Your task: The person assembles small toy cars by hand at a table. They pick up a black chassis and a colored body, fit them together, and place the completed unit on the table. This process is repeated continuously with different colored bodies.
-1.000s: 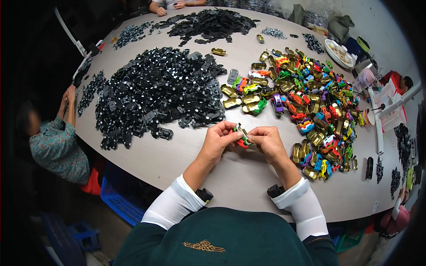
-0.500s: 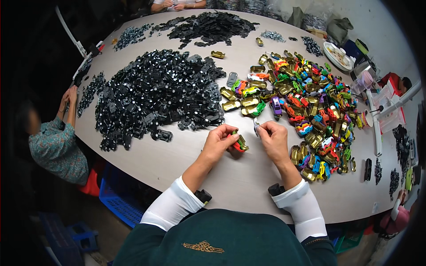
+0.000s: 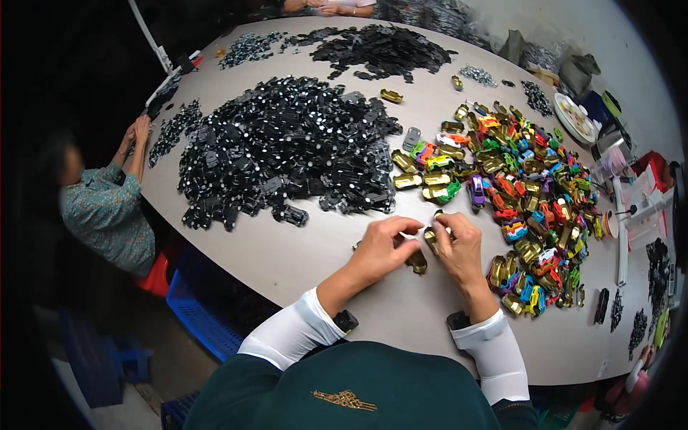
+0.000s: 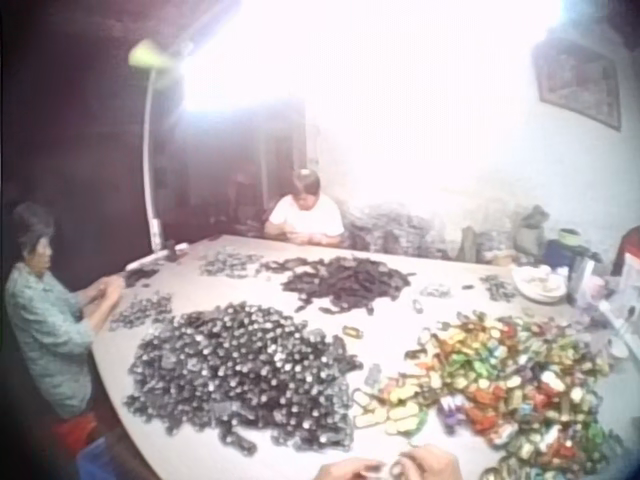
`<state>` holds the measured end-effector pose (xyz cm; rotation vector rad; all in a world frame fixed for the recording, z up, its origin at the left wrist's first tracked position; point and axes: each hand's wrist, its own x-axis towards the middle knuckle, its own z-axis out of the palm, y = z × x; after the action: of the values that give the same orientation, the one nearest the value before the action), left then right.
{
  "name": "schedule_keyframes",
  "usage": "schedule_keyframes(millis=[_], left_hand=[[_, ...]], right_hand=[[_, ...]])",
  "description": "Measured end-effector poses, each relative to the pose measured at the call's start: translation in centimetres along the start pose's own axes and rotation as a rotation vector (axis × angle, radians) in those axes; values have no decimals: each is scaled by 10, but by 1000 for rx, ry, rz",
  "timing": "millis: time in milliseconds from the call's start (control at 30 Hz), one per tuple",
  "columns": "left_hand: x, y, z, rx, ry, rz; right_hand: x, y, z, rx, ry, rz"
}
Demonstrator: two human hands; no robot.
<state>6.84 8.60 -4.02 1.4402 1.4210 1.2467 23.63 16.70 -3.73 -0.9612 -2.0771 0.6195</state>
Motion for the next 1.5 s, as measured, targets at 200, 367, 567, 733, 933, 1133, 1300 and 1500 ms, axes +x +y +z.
schedule_keyframes(millis=[200,367,567,733,933,1133,1300,1500], left_hand=[[14,-5,-63,1044,375,234],[13,-8,-78,985,336,174],[12,20,-65,408,364,102],[27,12,-46,-557,83,-268],[32,-7,-28,-569,-4,-269],[30,-22,-9,-398,-157,-172],[27,-17,-10,-356,-61,-114],[26,-13,-3,-751,47,-218]], right_hand=[[3,-6,-5,20,2,57],[2,-8,-2,93,-193,-75],[-6,-27,-4,-90,-468,-261],[-12,-14,5,-251,-415,-241],[0,-3,-1,563,-195,222],[2,-5,-7,583,-197,252],[3,-9,-9,430,-122,132],[0,-11,-5,456,-127,250]])
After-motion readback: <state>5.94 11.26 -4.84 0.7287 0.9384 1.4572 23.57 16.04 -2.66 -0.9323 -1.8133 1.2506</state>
